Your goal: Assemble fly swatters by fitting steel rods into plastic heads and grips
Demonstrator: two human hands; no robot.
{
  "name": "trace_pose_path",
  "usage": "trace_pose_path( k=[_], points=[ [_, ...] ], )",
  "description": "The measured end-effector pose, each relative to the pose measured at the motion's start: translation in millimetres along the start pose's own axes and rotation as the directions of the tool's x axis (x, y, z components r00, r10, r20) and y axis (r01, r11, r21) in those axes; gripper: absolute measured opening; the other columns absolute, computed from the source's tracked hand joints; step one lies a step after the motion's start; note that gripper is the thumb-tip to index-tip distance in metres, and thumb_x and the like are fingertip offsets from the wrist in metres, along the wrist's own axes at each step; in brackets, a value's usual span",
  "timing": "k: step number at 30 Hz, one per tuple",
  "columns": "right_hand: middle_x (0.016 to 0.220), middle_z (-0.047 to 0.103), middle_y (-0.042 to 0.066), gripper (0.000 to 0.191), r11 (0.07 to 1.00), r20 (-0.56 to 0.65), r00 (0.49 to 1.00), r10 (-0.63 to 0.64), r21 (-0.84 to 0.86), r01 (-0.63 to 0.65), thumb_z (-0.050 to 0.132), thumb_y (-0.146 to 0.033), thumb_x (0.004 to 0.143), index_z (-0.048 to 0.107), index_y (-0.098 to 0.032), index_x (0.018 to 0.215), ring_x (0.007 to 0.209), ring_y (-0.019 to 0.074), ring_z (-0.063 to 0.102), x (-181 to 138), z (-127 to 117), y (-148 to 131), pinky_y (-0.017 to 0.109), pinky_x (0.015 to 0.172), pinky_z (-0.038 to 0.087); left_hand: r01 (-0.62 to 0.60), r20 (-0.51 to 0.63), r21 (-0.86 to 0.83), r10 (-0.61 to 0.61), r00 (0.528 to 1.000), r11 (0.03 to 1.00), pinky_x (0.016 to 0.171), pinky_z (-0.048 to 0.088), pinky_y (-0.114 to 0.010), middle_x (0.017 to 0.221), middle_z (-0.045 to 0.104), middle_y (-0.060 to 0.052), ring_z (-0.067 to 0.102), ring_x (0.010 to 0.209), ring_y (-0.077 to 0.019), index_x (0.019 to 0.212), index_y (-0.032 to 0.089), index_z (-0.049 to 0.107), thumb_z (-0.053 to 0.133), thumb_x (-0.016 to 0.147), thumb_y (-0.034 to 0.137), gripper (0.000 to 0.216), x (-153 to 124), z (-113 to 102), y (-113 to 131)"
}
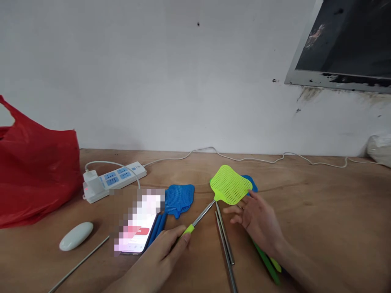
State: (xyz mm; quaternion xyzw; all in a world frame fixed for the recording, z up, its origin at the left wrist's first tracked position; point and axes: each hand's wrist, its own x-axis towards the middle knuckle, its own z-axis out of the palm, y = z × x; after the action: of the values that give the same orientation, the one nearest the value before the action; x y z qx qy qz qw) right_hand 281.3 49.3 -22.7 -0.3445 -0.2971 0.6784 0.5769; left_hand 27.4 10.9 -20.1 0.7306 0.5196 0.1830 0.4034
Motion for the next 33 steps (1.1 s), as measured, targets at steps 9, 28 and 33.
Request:
trace_pose_path(
  k=[9, 28, 33],
  points=[
    [0.084, 0.075, 0.007, 0.037, 0.966, 0.104, 0.992, -0.077, -0.239, 0.100, 0.079, -0.050, 0.077, 0.073, -0.016, 0.092, 0.065, 0.0132, 0.065, -5, 17, 24, 0.022, 0.056, 0.052, -0.173, -0.004, -0.127, 0.174, 0.985, 0.977, 0.087, 0.048, -0.031, 0.098, 0.068, -0.003, 0.061, 0.093, -0.0217, 0.119, 0.026, 0.061, 0.039, 0.100, 0.054, 0.040, 12, 16, -7],
    [0.058, 0.066, -0.002, 0.022, -0.190, 0.223, 0.881, -0.417, -0.969, 0.155, 0.058, -0.033, 0.089, 0.068, -0.021, 0.104, 0.059, 0.0234, 0.063, 17, -32, 24, 0.031, 0.058, 0.033, -0.330, -0.164, 0.371, 0.411, 0.897, 0.868, 0.077, 0.049, -0.037, 0.095, 0.064, -0.007, 0.060, 0.088, -0.0242, 0.091, 0.022, 0.060, 0.037, 0.098, 0.020, 0.024, 16, 9, -17],
    [0.071, 0.070, 0.001, 0.006, -0.463, 0.288, 0.873, -0.394, -0.883, 0.082, 0.061, -0.022, 0.086, 0.067, -0.021, 0.088, 0.069, 0.0240, 0.067, 16, -32, 24, 0.030, 0.056, 0.030, -0.244, -0.293, 0.570, 0.472, 0.831, 0.784, 0.092, 0.051, -0.050, 0.126, 0.061, -0.015, 0.059, 0.113, -0.0317, 0.122, 0.018, 0.055, 0.044, 0.096, 0.022, 0.029, 23, 9, -34]
  ],
)
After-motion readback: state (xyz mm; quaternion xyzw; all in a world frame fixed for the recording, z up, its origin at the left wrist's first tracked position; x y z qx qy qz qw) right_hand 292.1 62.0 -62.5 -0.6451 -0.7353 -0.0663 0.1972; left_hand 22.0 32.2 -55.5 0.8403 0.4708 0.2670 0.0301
